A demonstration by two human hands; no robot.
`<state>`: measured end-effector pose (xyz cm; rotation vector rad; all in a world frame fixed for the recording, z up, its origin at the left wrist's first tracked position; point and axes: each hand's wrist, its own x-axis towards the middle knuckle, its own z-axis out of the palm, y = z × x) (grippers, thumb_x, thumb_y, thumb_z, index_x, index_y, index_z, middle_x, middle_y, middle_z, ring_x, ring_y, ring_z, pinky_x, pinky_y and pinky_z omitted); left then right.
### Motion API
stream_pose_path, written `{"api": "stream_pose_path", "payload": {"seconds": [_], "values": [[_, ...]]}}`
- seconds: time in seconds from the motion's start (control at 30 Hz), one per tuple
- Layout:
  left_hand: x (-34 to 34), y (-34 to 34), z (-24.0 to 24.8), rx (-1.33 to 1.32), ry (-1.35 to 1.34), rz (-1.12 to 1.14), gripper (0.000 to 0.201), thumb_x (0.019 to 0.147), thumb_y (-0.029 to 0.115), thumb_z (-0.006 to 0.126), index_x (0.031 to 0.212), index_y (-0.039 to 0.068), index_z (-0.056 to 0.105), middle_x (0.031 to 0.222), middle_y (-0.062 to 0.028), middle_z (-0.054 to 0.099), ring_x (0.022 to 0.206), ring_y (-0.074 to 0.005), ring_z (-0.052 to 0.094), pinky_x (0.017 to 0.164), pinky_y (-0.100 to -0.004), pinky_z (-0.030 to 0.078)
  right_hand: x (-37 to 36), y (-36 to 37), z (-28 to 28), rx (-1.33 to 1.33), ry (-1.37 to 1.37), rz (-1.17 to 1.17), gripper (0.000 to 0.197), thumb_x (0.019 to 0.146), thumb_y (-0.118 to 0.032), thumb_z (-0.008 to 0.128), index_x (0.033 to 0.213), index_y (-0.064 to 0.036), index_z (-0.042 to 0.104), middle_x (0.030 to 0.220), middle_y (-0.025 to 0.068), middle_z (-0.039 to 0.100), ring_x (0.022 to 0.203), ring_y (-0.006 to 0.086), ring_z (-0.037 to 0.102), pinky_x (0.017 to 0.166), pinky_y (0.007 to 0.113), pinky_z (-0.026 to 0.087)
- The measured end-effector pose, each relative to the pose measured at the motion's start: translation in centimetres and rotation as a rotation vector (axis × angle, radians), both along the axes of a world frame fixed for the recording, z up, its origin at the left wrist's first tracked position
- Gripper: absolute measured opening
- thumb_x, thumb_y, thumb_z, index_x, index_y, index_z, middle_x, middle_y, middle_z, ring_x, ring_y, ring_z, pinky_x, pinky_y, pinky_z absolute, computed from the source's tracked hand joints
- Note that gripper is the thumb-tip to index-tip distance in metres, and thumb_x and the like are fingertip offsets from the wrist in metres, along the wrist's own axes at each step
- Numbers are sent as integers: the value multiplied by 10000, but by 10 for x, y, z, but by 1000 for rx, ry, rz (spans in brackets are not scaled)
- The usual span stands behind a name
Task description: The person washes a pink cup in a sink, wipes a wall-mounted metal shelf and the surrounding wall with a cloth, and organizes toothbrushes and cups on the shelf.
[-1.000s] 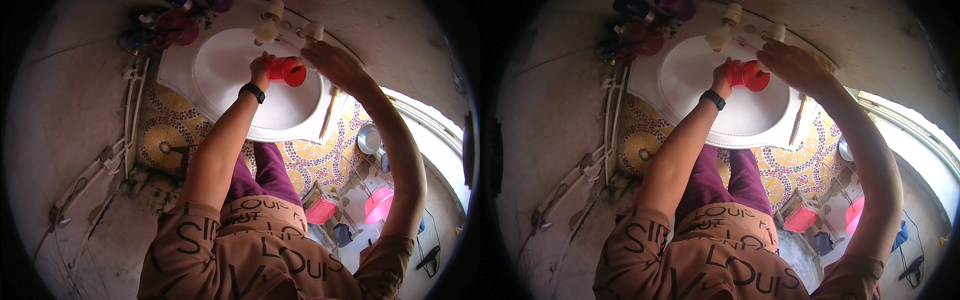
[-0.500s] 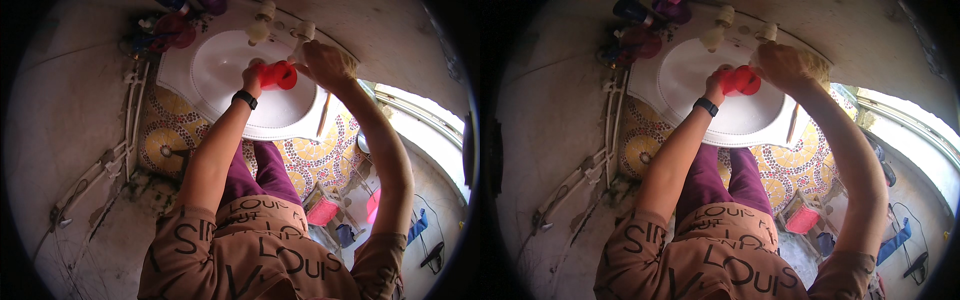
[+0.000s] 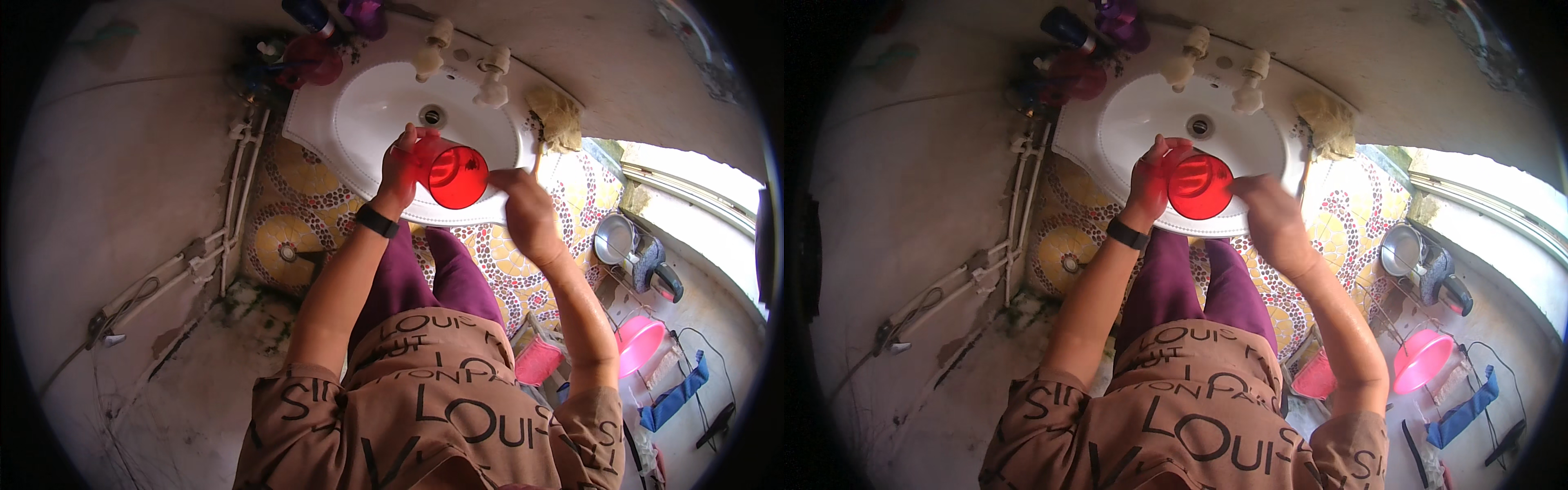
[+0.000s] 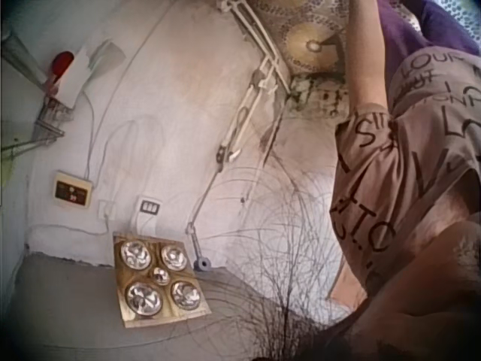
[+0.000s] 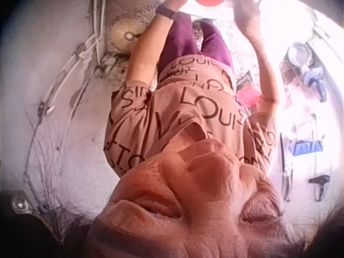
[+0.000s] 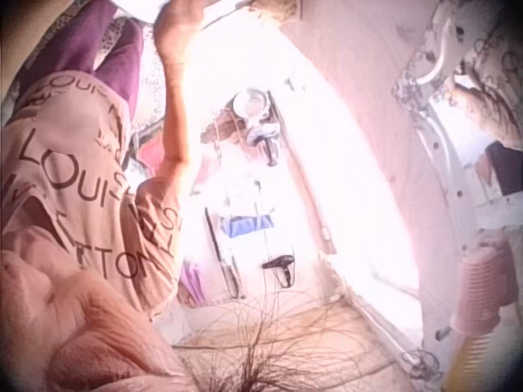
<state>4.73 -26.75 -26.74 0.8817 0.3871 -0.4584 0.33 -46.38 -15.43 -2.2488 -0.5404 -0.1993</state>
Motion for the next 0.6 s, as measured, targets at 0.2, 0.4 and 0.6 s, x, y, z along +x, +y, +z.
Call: {"api": "stream_pose_path", "payload": {"seconds": [0.2,0.4,0.6], "values": [[-16,16,6,247,-90,-214,361,958,408,470,975,71,600,909,-18,632,841,-108,596,785,-259,469,20,37,-1,-501,-16,512,179,722,-39,556,891,1,602,915,153,620,915,293,598,791,371,510],[-35,13,23,-249,87,-316,325,918,340,543,1093,71,588,1084,-33,617,1049,-151,568,946,-316,424,22,44,27,-417,396,471,230,791,-89,617,1002,-5,585,821,175,630,759,308,632,684,389,512],[-52,-5,48,-616,133,-262,393,941,427,478,1180,125,556,1188,-67,586,1098,-207,565,877,-392,504,18,22,-4,-476,341,628,264,820,-109,602,1074,-41,591,1033,160,616,971,309,597,815,382,490]]}}
